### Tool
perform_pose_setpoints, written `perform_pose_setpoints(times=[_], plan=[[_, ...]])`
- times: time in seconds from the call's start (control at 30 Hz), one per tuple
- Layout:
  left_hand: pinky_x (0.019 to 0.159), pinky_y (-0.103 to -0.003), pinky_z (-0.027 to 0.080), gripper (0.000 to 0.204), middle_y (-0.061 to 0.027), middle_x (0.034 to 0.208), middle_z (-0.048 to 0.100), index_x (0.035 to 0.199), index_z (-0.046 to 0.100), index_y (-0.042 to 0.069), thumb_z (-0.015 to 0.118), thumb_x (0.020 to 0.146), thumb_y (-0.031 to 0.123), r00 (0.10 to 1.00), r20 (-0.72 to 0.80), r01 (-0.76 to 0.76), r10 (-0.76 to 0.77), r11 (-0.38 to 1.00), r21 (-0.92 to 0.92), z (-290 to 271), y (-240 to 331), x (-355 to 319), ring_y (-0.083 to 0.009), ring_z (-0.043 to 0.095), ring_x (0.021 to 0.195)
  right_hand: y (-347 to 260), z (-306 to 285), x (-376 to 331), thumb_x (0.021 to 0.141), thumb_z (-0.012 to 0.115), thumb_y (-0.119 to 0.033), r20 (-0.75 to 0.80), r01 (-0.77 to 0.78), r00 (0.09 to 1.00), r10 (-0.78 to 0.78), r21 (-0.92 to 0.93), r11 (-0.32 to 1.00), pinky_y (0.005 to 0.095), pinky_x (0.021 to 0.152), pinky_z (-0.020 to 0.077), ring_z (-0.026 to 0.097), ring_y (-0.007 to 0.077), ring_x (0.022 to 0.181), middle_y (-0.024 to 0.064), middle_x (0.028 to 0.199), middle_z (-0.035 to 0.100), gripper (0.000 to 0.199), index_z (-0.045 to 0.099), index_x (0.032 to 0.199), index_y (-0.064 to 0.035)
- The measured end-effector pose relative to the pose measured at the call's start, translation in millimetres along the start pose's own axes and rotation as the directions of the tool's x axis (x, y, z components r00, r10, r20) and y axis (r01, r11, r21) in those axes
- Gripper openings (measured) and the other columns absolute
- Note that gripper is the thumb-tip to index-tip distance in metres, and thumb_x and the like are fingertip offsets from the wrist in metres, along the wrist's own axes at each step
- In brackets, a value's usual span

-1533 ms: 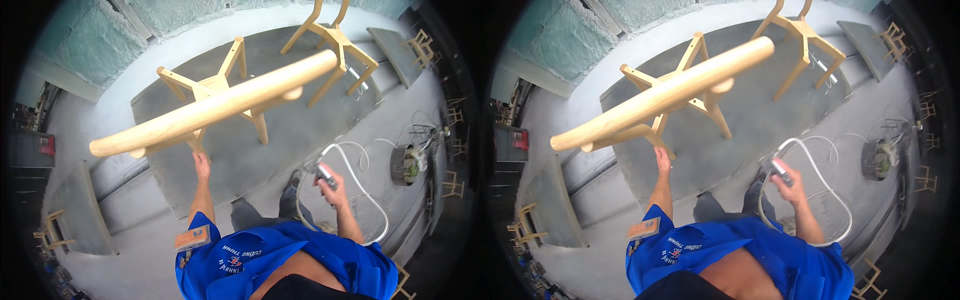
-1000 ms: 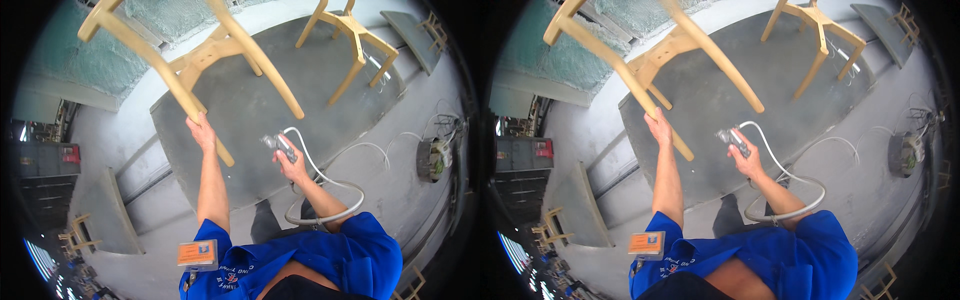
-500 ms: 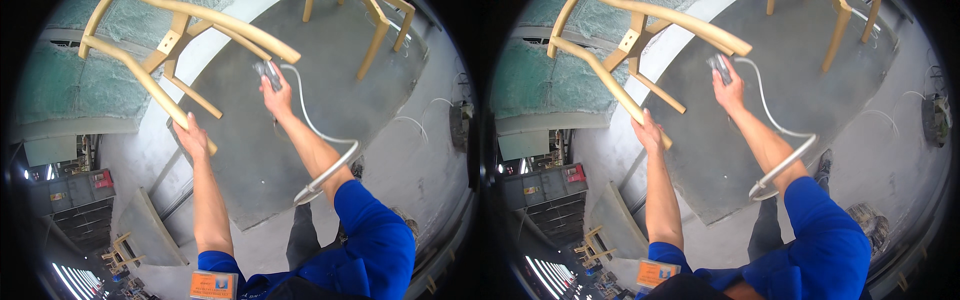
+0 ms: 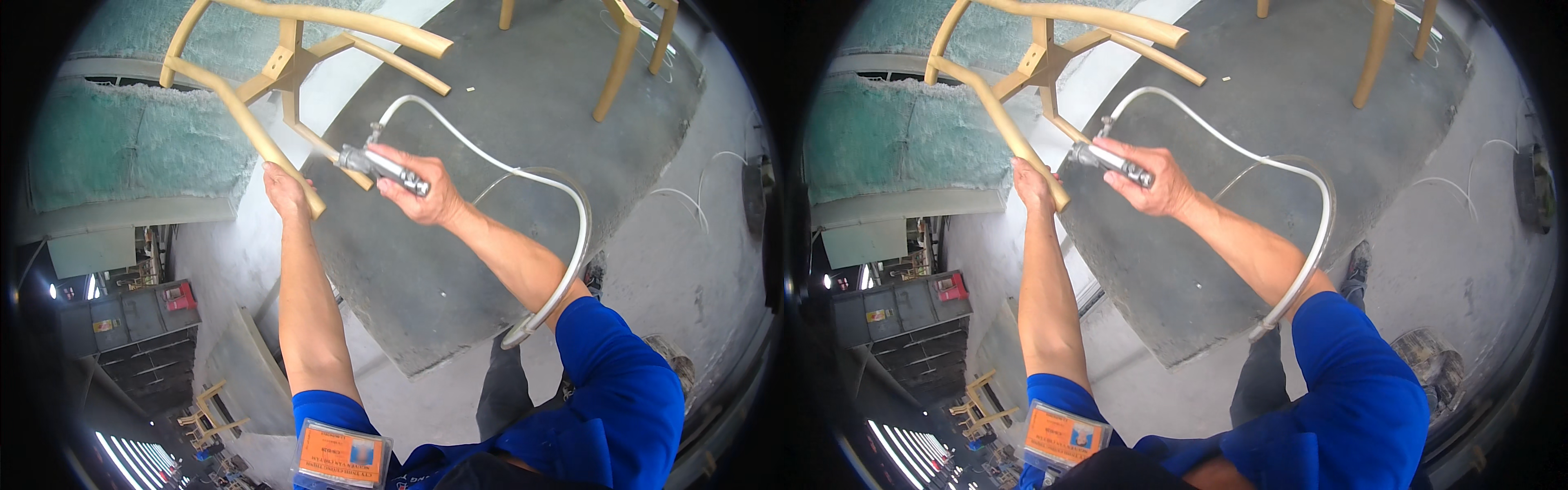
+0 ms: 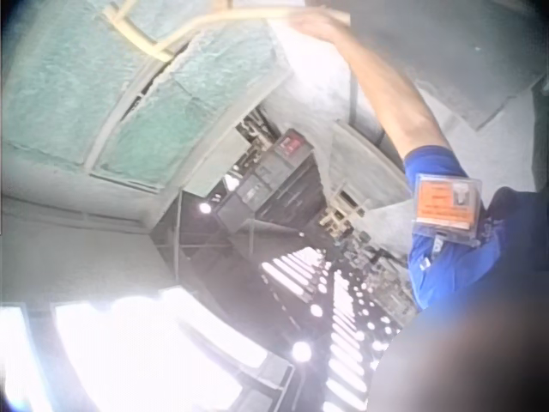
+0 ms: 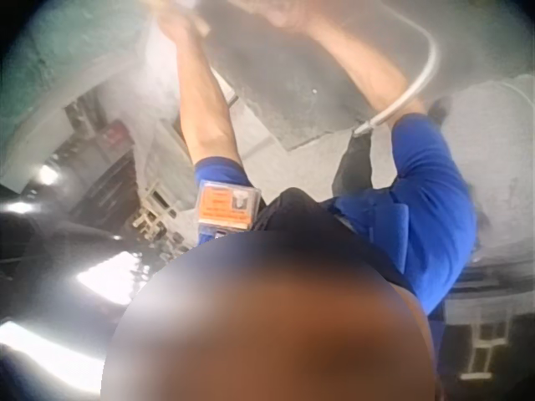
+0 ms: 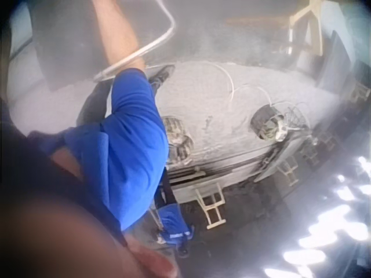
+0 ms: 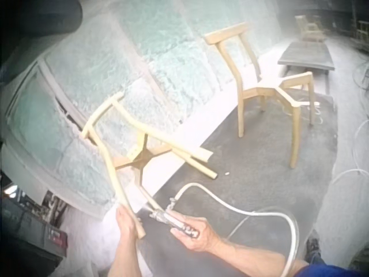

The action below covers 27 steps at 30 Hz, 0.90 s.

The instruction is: The person uses a spray gun to apply finish to multiple wooden chair frames in a workshop. They lift and rotate each chair to coat all sides, then place them back on the floor. The process is repeated for several chairs.

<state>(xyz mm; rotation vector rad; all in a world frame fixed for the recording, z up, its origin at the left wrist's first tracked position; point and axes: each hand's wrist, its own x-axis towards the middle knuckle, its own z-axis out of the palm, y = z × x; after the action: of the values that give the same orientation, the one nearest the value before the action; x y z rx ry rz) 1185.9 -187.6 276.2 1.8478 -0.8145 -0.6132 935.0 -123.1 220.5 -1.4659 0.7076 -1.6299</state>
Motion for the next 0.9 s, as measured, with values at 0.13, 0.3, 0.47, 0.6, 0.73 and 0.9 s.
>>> perform_pose_setpoints(times=[0.13, 0.3, 0.47, 0.6, 0.73, 0.9], plan=[[0.049, -0.039, 0.053, 0.063, -0.0163, 0.089, 0.059, 0.125, 0.047, 0.001, 0.026, 0.109, 0.058, 1.000, -0.010, 0.006, -0.006, 1.000, -0.012, 4, 5, 0, -0.0255, 0.062, 0.059, 12, 13, 11, 0.090, 0.072, -0.007, -0.244, 0.087, 0.960, -0.139, -0.210, 0.974, 0.0358, 0.079, 0.0588, 0.073, 0.0287, 0.084, 0.0168, 0.102, 0.072, 0.055, 0.060, 0.143, -0.0096], [0.048, -0.040, 0.053, 0.061, -0.0165, 0.088, 0.058, 0.126, 0.046, 0.003, 0.025, 0.109, 0.058, 1.000, -0.015, -0.004, 0.004, 1.000, -0.003, 7, 1, -5, -0.0262, 0.061, 0.058, 57, 31, 55, 0.085, 0.075, -0.009, -0.342, 0.048, 0.912, -0.227, -0.460, 0.887, 0.0409, 0.069, 0.0600, 0.068, 0.0286, 0.079, 0.0081, 0.097, 0.067, 0.068, 0.056, 0.148, -0.0255], [0.049, -0.039, 0.053, 0.057, -0.0162, 0.087, 0.059, 0.126, 0.045, 0.004, 0.026, 0.110, 0.055, 0.999, 0.005, -0.034, 0.034, 0.999, -0.005, 6, 2, -7, -0.0261, 0.061, 0.057, 72, 43, 42, 0.075, 0.078, -0.008, -0.006, 0.144, 0.983, -0.183, -0.588, 0.796, 0.0370, 0.064, 0.0611, 0.066, 0.0209, 0.080, 0.0008, 0.089, 0.056, 0.082, 0.055, 0.147, -0.0383], [0.049, -0.039, 0.053, 0.055, -0.0158, 0.087, 0.059, 0.125, 0.045, 0.004, 0.026, 0.111, 0.054, 0.999, 0.011, -0.047, 0.047, 0.999, 0.005, 8, 6, -9, -0.0258, 0.061, 0.057, 82, 45, 20, 0.076, 0.077, -0.008, 0.209, 0.126, 0.978, 0.001, -0.596, 0.793, 0.0384, 0.065, 0.0604, 0.066, 0.0237, 0.079, 0.0014, 0.090, 0.057, 0.083, 0.053, 0.147, -0.0431], [0.049, -0.039, 0.054, 0.055, -0.0154, 0.087, 0.059, 0.124, 0.045, 0.004, 0.026, 0.111, 0.054, 0.999, 0.000, -0.035, 0.035, 0.999, 0.025, 10, 11, -9, -0.0256, 0.061, 0.058, 92, 43, 6, 0.080, 0.075, -0.010, 0.296, 0.086, 0.951, 0.091, -0.535, 0.841, 0.0406, 0.070, 0.0600, 0.067, 0.0268, 0.081, 0.0027, 0.091, 0.061, 0.078, 0.053, 0.147, -0.0436], [0.049, -0.039, 0.054, 0.056, -0.0153, 0.088, 0.058, 0.125, 0.045, 0.004, 0.026, 0.111, 0.055, 0.999, 0.005, -0.032, 0.032, 0.999, 0.034, 11, 14, -3, -0.0257, 0.061, 0.059, 94, 44, -8, 0.090, 0.070, -0.014, 0.295, -0.048, 0.938, 0.182, -0.409, 0.911, 0.0411, 0.082, 0.0597, 0.070, 0.0296, 0.089, 0.0044, 0.104, 0.070, 0.062, 0.056, 0.146, -0.0363]])
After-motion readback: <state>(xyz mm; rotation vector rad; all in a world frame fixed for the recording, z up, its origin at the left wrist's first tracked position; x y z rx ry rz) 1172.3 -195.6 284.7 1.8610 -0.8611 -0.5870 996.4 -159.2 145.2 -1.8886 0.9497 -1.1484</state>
